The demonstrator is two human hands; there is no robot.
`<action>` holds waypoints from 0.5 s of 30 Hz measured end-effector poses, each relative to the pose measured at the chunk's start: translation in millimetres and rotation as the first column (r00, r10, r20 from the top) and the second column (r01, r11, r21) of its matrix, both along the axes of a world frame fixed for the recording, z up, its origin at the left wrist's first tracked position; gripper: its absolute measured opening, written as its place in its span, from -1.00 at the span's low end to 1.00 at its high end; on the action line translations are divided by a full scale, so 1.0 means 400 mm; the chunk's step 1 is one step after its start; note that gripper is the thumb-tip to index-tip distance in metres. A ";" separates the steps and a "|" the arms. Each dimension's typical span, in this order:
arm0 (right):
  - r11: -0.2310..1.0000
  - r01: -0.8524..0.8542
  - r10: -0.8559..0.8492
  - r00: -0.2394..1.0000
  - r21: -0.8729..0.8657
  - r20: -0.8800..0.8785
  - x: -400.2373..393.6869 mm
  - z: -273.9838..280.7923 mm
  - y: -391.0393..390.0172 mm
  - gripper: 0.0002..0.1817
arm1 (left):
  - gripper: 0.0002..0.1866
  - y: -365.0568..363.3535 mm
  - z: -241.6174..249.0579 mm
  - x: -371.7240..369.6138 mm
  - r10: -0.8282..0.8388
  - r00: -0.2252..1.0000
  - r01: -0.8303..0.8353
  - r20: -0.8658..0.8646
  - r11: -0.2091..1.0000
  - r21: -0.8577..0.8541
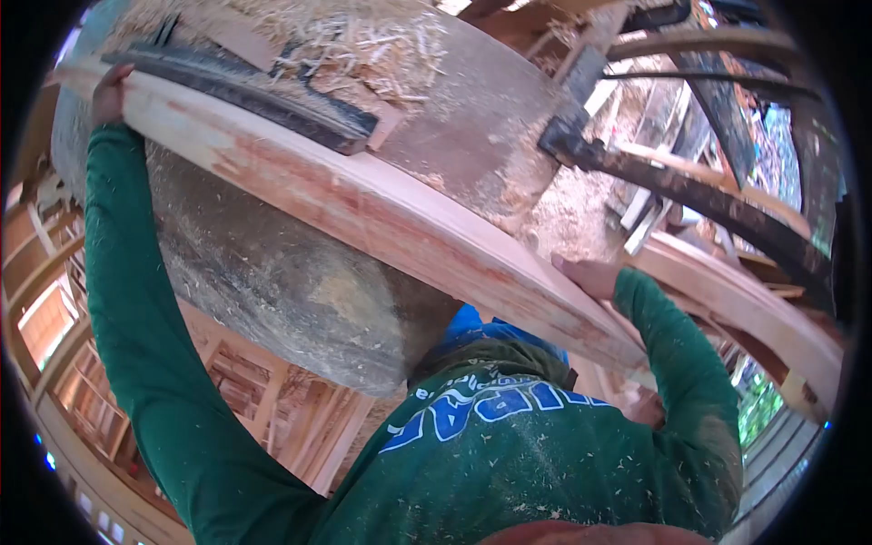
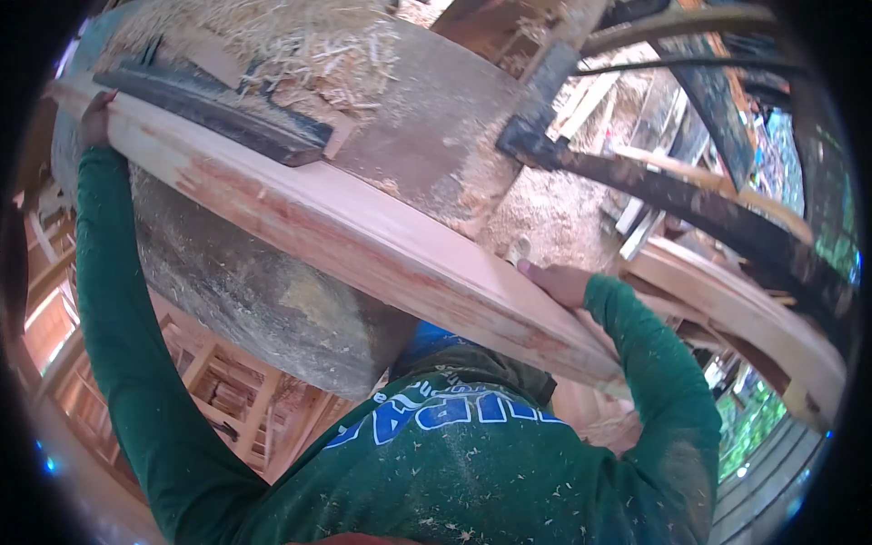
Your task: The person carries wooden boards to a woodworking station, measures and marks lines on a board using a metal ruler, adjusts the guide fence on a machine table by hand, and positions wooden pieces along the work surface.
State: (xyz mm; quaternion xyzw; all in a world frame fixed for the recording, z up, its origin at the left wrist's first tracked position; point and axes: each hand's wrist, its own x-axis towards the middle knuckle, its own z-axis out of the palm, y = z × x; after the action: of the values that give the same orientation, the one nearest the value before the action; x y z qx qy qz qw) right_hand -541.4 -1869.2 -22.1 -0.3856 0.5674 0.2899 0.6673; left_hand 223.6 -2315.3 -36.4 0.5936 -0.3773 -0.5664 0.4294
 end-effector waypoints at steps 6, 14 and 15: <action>0.880 0.097 -0.046 0.992 -0.465 0.119 0.031 0.221 -0.092 -0.29 | -0.74 0.029 0.056 -0.056 0.037 0.994 -0.023 -0.104 0.991 0.133; 0.280 0.034 0.065 0.996 -0.959 0.054 0.284 0.361 0.007 -0.17 | -0.75 0.047 0.059 -0.065 0.013 0.990 0.008 -0.140 0.989 0.147; 0.244 -0.004 0.060 0.998 -0.970 0.011 0.291 0.348 0.010 -0.17 | -0.78 0.045 0.057 -0.063 0.027 0.990 -0.010 -0.142 0.993 0.120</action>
State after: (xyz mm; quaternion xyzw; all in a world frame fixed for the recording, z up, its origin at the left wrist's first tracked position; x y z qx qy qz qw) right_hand -425.2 -1865.3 116.9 -0.7322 0.6025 -0.1151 0.2961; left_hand 198.4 -2297.4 -13.4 0.5795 -0.3054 -0.6251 0.4244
